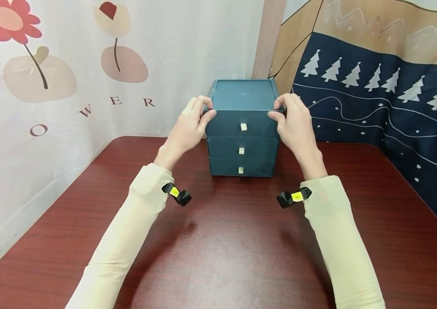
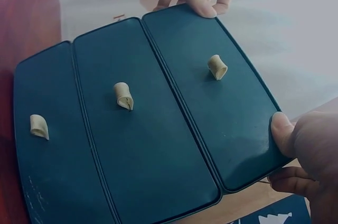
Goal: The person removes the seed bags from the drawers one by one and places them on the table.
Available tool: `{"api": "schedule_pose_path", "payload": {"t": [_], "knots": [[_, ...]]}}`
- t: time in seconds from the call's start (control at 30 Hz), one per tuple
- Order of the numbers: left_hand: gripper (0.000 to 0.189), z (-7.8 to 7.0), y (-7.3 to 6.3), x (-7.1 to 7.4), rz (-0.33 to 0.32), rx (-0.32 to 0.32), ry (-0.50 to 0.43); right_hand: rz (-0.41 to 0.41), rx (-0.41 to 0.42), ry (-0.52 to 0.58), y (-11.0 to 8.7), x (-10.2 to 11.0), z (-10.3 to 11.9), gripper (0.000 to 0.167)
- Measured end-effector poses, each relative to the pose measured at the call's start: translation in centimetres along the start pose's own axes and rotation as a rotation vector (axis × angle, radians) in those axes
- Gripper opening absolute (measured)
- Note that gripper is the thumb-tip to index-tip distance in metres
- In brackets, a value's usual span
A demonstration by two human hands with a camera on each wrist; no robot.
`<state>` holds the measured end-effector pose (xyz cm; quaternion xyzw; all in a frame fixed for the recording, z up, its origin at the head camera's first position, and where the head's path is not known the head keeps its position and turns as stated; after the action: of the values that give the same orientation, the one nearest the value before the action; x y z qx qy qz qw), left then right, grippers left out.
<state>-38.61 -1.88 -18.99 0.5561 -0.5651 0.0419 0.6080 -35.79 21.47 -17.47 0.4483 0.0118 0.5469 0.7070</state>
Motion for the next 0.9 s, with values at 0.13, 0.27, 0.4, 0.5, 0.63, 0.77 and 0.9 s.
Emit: {"api": "schedule_pose_path", "payload": {"t": [0.13,0.27,0.4,0.5,0.63,0.77,0.9], "knots": [[0.027,0.5,0.0,-0.2,0.003,0.017,0.0,-0.005,-0.006,-0.008,0.2,-0.2,-0.1,0.016],[0.033,1.0,0.0,-0.6,0.006,0.033,-0.011,-0.014,-0.015,-0.012,0.3,-0.2,-0.3,0.015],[0.035,1.3,-0.2,-0.8,-0.004,0.049,-0.033,-0.034,-0.002,0.003,0.1,-0.2,-0.2,0.015],[0.035,1.4,-0.2,-0.8,-0.013,0.055,-0.045,-0.042,0.012,0.014,-0.1,-0.1,-0.1,0.016],[0.035,1.5,-0.3,-0.7,-0.014,0.065,-0.058,-0.04,0.03,0.012,-0.2,0.0,0.2,0.016],[0.035,1.5,-0.4,-0.5,-0.018,0.074,-0.073,-0.054,0.058,0.008,-0.4,0.2,0.4,0.017],[0.036,1.5,-0.4,-0.4,-0.03,0.078,-0.092,-0.082,0.075,0.002,-0.6,0.5,0.5,0.02]]}}
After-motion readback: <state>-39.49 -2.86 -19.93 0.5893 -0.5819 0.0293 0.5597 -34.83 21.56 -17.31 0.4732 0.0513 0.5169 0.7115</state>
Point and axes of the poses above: each hand's wrist, its own y-axis towards the middle knuckle, its own x-axis out of the back of the hand, z = x × y, the point moved 10 cm from there along y, towards the middle knuckle, and after that the axes turned 11 degrees about y, right-handed, at the moved point
